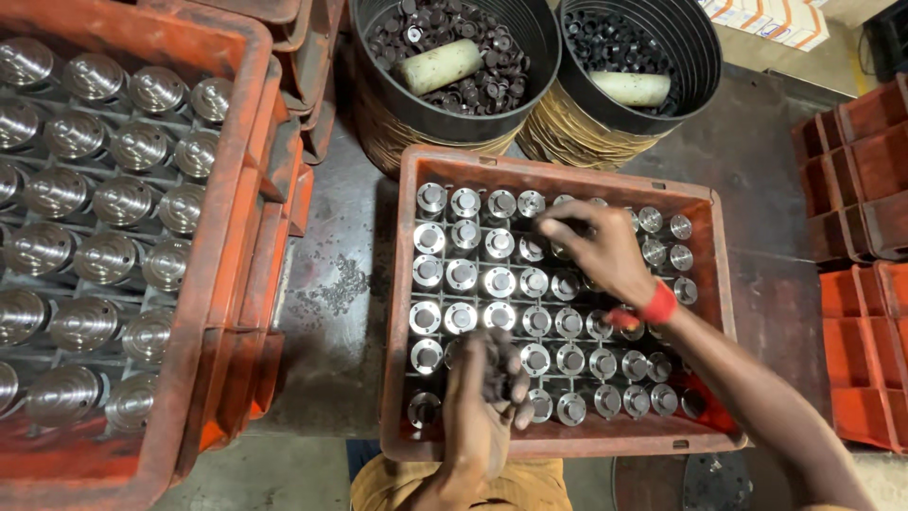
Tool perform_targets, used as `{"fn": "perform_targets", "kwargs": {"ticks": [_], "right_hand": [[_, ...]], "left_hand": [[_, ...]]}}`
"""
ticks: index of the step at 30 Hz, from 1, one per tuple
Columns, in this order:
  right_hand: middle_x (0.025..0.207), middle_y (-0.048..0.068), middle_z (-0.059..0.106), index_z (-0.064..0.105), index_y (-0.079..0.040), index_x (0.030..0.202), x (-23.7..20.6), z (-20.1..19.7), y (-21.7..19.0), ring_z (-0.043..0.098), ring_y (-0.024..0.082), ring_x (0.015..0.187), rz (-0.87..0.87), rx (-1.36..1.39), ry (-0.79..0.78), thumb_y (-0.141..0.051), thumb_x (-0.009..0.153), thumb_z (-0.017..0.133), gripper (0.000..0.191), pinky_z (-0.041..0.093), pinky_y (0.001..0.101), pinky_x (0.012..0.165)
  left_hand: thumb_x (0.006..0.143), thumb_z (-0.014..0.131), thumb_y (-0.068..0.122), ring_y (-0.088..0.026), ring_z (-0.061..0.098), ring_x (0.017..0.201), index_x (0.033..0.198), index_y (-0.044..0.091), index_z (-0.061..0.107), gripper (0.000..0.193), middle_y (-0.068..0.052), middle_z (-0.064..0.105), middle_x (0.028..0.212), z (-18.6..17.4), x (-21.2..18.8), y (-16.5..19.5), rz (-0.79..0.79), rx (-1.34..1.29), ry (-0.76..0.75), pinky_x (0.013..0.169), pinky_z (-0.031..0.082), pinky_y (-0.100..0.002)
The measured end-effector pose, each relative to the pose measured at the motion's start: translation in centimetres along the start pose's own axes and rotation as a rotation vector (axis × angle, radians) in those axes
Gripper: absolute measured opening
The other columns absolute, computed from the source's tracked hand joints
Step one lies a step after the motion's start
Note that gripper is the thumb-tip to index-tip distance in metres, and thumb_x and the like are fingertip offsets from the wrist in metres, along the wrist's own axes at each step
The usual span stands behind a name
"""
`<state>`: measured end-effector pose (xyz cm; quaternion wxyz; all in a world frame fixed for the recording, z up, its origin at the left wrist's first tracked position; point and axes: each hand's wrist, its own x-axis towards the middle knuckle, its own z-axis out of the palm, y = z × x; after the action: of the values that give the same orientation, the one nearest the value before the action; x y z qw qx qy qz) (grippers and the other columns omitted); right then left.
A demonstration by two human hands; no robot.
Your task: The person picks small dark cap-like components from a bin and inserts them one at a time into the cavities of a grid tray holding machined metal cups, then uses a white cylindrical roller to press the caps down into the parts. They reposition the tray and continue filling cavities across the tray.
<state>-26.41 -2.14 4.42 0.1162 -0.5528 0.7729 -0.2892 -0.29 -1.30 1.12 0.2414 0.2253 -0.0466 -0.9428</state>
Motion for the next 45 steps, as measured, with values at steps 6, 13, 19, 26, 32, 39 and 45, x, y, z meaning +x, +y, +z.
{"fn": "perform_targets", "kwargs": {"ticks": [6, 13, 19, 26, 32, 39, 45], "right_hand": [[0.099, 0.009, 0.079, 0.081, -0.008, 0.112, -6.7, 0.6, -3.9, 0.074, 0.02, 0.089, -0.179, 0.294, -0.391, -0.027, 0.081, 0.08, 0.036, 0.059, 0.036, 0.08], [0.102, 0.008, 0.08, 0.08, -0.008, 0.098, -6.8, -0.1, -2.8, 0.077, 0.02, 0.09, 0.085, 0.566, -0.243, -0.023, 0.084, 0.084, 0.021, 0.065, 0.0352, 0.082], [0.107, 0.009, 0.079, 0.079, -0.006, 0.106, -0.4, -0.5, 0.7, 0.075, 0.017, 0.092, -0.099, 0.011, 0.199, -0.019, 0.091, 0.08, 0.02, 0.06, 0.0329, 0.083], [0.089, 0.011, 0.08, 0.08, -0.004, 0.1, 2.9, 1.0, 0.6, 0.073, 0.018, 0.067, 0.033, -0.064, 0.149, -0.016, 0.089, 0.08, 0.016, 0.058, 0.0334, 0.063], [0.104, 0.011, 0.08, 0.079, -0.004, 0.109, 1.6, 0.4, -0.4, 0.075, 0.017, 0.09, -0.118, -0.006, 0.241, -0.02, 0.1, 0.076, 0.019, 0.06, 0.0352, 0.081], [0.106, 0.008, 0.08, 0.079, -0.008, 0.111, -9.4, 0.3, -3.2, 0.077, 0.019, 0.093, -0.097, 0.425, -0.355, -0.031, 0.089, 0.076, 0.032, 0.062, 0.0316, 0.081], [0.111, 0.008, 0.077, 0.076, -0.01, 0.106, -9.1, -1.3, -1.2, 0.075, 0.018, 0.095, 0.167, 0.345, 0.022, -0.02, 0.081, 0.081, 0.027, 0.06, 0.0344, 0.085]], "left_hand": [[0.104, 0.046, 0.032, -0.006, 0.043, 0.056, 0.147, 0.02, 0.039, 0.045, 0.002, 0.052, 0.077, 0.6, -0.3, -0.6, 0.022, 0.35, 0.004, 0.045, 0.032, -0.021], [0.107, 0.035, 0.038, -0.007, 0.04, 0.051, 0.135, 0.014, 0.048, 0.039, -0.001, 0.052, 0.071, 0.9, -0.4, -0.1, 0.105, 0.393, -0.029, 0.042, 0.032, -0.023], [0.099, 0.044, 0.016, -0.014, 0.054, 0.074, 0.109, 0.008, 0.051, 0.015, -0.008, 0.061, 0.093, 0.5, 0.3, 0.3, 0.15, -0.107, -0.021, 0.066, 0.045, -0.029], [0.109, 0.047, 0.035, -0.008, 0.039, 0.052, 0.107, 0.01, 0.052, 0.026, -0.004, 0.055, 0.075, -2.0, 0.2, -1.4, 0.103, 0.016, -0.124, 0.049, 0.034, -0.025], [0.114, 0.051, 0.037, -0.007, 0.036, 0.054, 0.105, 0.0, 0.059, 0.038, 0.0, 0.046, 0.07, -2.2, 0.6, -1.5, 0.178, 0.125, -0.091, 0.047, 0.03, -0.023], [0.097, 0.054, 0.048, -0.005, 0.042, 0.052, 0.16, 0.02, 0.033, 0.072, 0.0, 0.05, 0.072, 0.9, -0.5, -0.9, 0.079, 0.623, -0.035, 0.04, 0.033, -0.021], [0.104, 0.042, 0.043, -0.007, 0.045, 0.051, 0.138, 0.005, 0.048, 0.051, -0.002, 0.054, 0.075, 1.1, -0.2, -0.5, 0.07, 0.519, -0.034, 0.039, 0.036, -0.024]]}}
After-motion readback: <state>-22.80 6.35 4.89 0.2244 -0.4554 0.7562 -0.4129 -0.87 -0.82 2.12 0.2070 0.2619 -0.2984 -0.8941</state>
